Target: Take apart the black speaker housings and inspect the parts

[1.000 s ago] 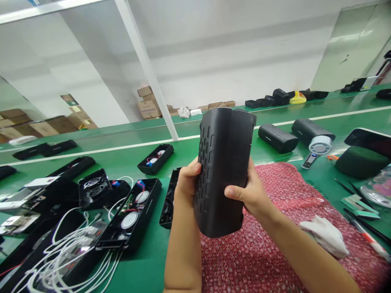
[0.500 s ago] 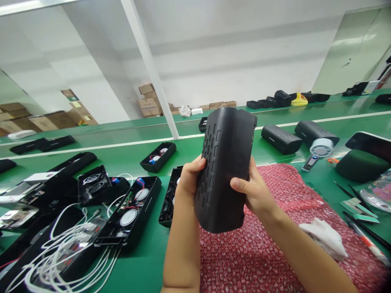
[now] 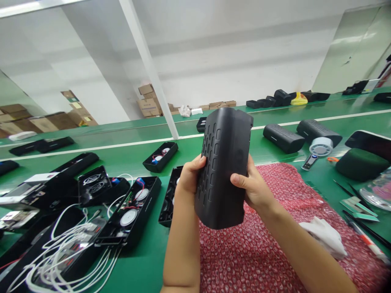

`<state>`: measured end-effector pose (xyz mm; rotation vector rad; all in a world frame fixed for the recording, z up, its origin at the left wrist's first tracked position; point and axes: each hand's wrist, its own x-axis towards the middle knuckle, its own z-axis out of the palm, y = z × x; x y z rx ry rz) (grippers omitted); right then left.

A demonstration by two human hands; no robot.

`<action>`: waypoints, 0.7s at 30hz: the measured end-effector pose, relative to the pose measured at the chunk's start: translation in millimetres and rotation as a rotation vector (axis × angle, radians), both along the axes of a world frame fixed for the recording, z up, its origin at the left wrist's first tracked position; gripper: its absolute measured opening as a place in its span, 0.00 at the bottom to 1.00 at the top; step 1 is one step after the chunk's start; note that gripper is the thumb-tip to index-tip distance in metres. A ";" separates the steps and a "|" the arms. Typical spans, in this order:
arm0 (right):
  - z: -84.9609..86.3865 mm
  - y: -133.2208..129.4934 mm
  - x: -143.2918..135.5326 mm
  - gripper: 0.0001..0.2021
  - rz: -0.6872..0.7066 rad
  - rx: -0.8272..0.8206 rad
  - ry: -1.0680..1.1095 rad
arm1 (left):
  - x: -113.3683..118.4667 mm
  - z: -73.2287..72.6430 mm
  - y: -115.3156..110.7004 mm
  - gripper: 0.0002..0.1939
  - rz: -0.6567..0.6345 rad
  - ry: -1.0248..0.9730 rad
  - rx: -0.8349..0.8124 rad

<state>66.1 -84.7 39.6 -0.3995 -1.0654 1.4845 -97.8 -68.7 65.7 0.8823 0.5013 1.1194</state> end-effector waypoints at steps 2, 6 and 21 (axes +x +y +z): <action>0.6 1.6 1.1 0.41 -0.002 -0.011 -0.009 | 0.9 0.8 0.4 0.27 0.009 -0.001 -0.017; 1.6 3.5 2.1 0.40 0.001 -0.037 -0.022 | 1.2 1.0 0.8 0.26 0.013 0.009 -0.014; 0.2 3.4 2.1 0.42 0.003 -0.037 -0.023 | 0.4 -1.1 2.6 0.25 0.032 0.015 -0.030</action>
